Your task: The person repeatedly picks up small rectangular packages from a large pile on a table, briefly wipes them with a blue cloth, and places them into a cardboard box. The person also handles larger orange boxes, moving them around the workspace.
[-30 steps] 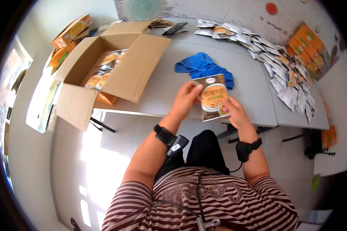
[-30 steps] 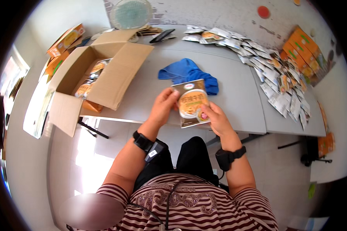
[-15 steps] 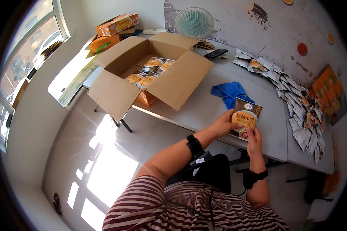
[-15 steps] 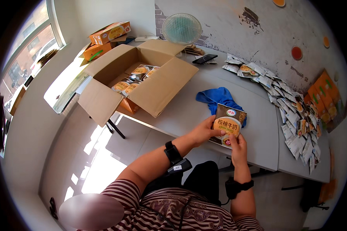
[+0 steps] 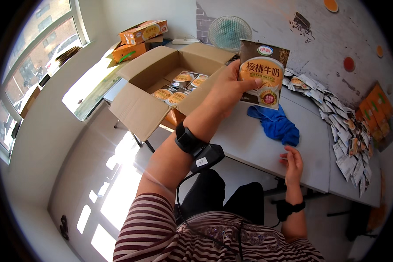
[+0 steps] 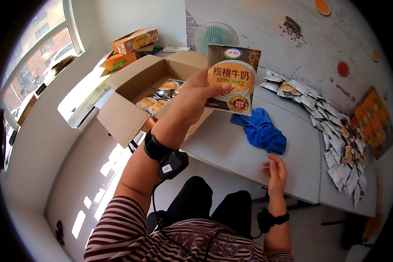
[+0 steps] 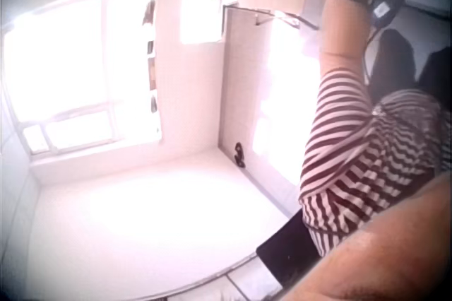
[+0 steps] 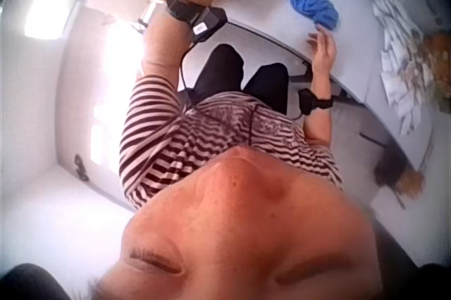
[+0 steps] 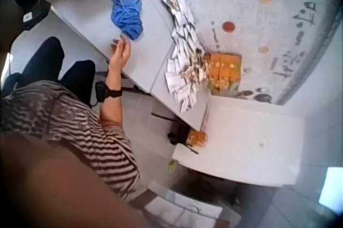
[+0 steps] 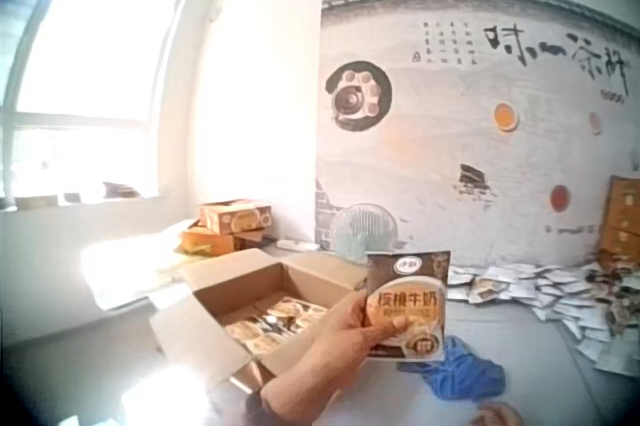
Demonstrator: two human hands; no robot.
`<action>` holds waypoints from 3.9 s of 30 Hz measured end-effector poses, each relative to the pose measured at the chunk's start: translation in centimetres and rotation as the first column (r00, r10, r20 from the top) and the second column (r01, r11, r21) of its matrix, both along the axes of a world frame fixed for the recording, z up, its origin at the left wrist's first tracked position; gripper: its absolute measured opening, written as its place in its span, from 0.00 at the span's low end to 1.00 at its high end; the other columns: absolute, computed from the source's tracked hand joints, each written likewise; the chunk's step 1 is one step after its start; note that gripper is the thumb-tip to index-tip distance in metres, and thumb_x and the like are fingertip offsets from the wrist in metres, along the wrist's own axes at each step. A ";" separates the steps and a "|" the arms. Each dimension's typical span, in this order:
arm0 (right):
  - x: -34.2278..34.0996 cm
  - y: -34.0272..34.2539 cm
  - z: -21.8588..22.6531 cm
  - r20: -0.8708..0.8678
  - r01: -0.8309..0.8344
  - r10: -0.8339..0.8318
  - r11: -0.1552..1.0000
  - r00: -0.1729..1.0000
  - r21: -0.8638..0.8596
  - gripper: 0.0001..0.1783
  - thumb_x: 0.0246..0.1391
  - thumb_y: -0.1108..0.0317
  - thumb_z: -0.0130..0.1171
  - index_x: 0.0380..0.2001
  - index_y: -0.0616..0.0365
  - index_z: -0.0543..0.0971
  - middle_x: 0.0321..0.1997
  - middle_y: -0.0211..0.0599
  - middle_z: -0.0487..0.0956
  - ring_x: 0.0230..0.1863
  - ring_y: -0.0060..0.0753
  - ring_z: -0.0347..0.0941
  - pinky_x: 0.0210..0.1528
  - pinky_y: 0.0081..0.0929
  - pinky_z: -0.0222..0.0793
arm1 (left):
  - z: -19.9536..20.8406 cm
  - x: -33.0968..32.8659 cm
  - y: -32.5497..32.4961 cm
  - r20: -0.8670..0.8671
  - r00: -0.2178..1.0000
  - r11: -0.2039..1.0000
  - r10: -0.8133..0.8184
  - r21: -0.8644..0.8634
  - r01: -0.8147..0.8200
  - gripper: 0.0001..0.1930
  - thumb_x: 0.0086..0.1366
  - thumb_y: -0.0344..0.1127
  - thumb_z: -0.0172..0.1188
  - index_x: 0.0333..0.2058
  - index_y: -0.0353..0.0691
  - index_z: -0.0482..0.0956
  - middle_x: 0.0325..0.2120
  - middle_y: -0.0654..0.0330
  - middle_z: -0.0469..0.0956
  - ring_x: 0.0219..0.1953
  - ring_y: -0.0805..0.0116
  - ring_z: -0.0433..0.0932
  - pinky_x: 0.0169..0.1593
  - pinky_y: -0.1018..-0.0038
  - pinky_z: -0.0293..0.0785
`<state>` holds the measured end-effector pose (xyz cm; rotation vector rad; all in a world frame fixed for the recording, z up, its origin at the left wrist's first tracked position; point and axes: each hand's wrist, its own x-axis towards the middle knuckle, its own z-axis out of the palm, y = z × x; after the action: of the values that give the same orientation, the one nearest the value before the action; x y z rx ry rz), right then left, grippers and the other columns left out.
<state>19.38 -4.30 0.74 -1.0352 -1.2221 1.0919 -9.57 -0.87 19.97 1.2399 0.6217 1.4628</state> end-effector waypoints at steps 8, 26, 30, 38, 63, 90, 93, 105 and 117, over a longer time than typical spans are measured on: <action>-0.9 0.5 -0.7 0.142 -0.006 -0.005 0.997 0.990 0.080 0.12 0.61 0.65 0.49 0.39 0.62 0.76 0.37 0.31 0.76 0.34 0.20 0.72 0.37 0.18 0.68 | 4.1 -11.5 8.0 -0.428 0.825 0.915 0.368 0.011 -0.402 0.20 0.55 0.26 0.62 0.47 0.30 0.69 0.38 0.53 0.77 0.37 0.64 0.79 0.40 0.67 0.79; -1.6 0.6 -0.2 0.127 0.016 -0.018 1.000 0.992 0.018 0.11 0.61 0.66 0.49 0.38 0.62 0.76 0.32 0.31 0.77 0.29 0.18 0.71 0.34 0.16 0.67 | -8.2 -22.7 20.2 -0.834 0.552 0.830 0.030 -0.287 -0.479 0.23 0.47 0.25 0.66 0.45 0.31 0.76 0.38 0.51 0.79 0.39 0.58 0.79 0.40 0.65 0.75; -1.5 0.5 -0.4 0.148 0.024 -0.026 1.000 0.989 0.016 0.12 0.61 0.66 0.49 0.38 0.63 0.76 0.31 0.32 0.77 0.29 0.18 0.71 0.34 0.16 0.67 | -8.6 -20.4 18.7 -0.802 0.597 0.787 -0.011 -0.376 -0.490 0.23 0.52 0.25 0.64 0.48 0.36 0.74 0.40 0.54 0.78 0.40 0.63 0.77 0.41 0.67 0.75; -2.1 0.3 -0.3 0.113 0.008 -0.010 1.000 0.994 0.019 0.11 0.60 0.68 0.49 0.37 0.64 0.77 0.31 0.33 0.77 0.29 0.20 0.72 0.35 0.18 0.69 | -9.8 -21.2 19.8 -0.964 0.254 0.856 -0.075 -0.193 -0.479 0.17 0.53 0.27 0.61 0.45 0.39 0.77 0.42 0.58 0.77 0.39 0.60 0.76 0.35 0.65 0.77; 0.3 -0.2 -0.2 -0.178 -0.038 0.046 0.998 0.983 0.049 0.13 0.61 0.63 0.48 0.37 0.61 0.76 0.30 0.30 0.77 0.30 0.21 0.73 0.34 0.19 0.69 | -13.1 8.2 1.5 -0.214 0.944 0.950 -0.251 -0.243 0.198 0.12 0.67 0.34 0.50 0.46 0.34 0.73 0.36 0.57 0.79 0.39 0.69 0.78 0.44 0.76 0.73; 36.3 18.5 -1.6 -0.909 0.484 -0.417 0.801 0.026 -0.353 0.17 0.60 0.61 0.49 0.47 0.61 0.67 0.42 0.46 0.76 0.41 0.38 0.75 0.38 0.31 0.76 | -18.5 11.3 1.2 -0.392 0.919 0.997 -0.031 -0.077 0.001 0.10 0.66 0.34 0.52 0.39 0.32 0.77 0.27 0.59 0.78 0.31 0.73 0.76 0.40 0.78 0.71; 37.3 19.7 -2.0 -0.939 0.479 -0.342 0.827 0.010 -0.296 0.12 0.62 0.62 0.46 0.37 0.61 0.68 0.32 0.40 0.78 0.30 0.29 0.76 0.30 0.25 0.73 | -18.2 11.4 1.1 -0.403 0.915 0.996 -0.020 -0.085 -0.015 0.10 0.66 0.33 0.52 0.38 0.32 0.77 0.27 0.59 0.78 0.30 0.73 0.75 0.39 0.78 0.70; 39.0 20.0 -0.8 -0.755 0.633 -0.618 0.679 0.218 -0.373 0.21 0.59 0.52 0.52 0.42 0.60 0.69 0.37 0.39 0.73 0.37 0.31 0.75 0.33 0.27 0.74 | -18.2 11.3 1.3 -0.422 0.907 0.995 -0.013 -0.095 -0.030 0.11 0.66 0.34 0.52 0.38 0.31 0.77 0.27 0.59 0.78 0.29 0.73 0.75 0.38 0.78 0.71; 27.0 11.8 5.4 -0.751 0.472 -0.345 0.880 0.563 -0.051 0.08 0.55 0.64 0.55 0.31 0.54 0.68 0.27 0.28 0.67 0.35 0.32 0.71 0.40 0.32 0.72 | -17.9 11.1 1.1 -0.394 0.918 0.996 -0.046 -0.093 0.010 0.12 0.66 0.36 0.52 0.39 0.32 0.77 0.28 0.59 0.78 0.30 0.72 0.75 0.38 0.78 0.71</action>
<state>46.39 7.51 6.10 -0.5798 -0.3409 0.8749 1.51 0.22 2.04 1.4811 0.9248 1.1507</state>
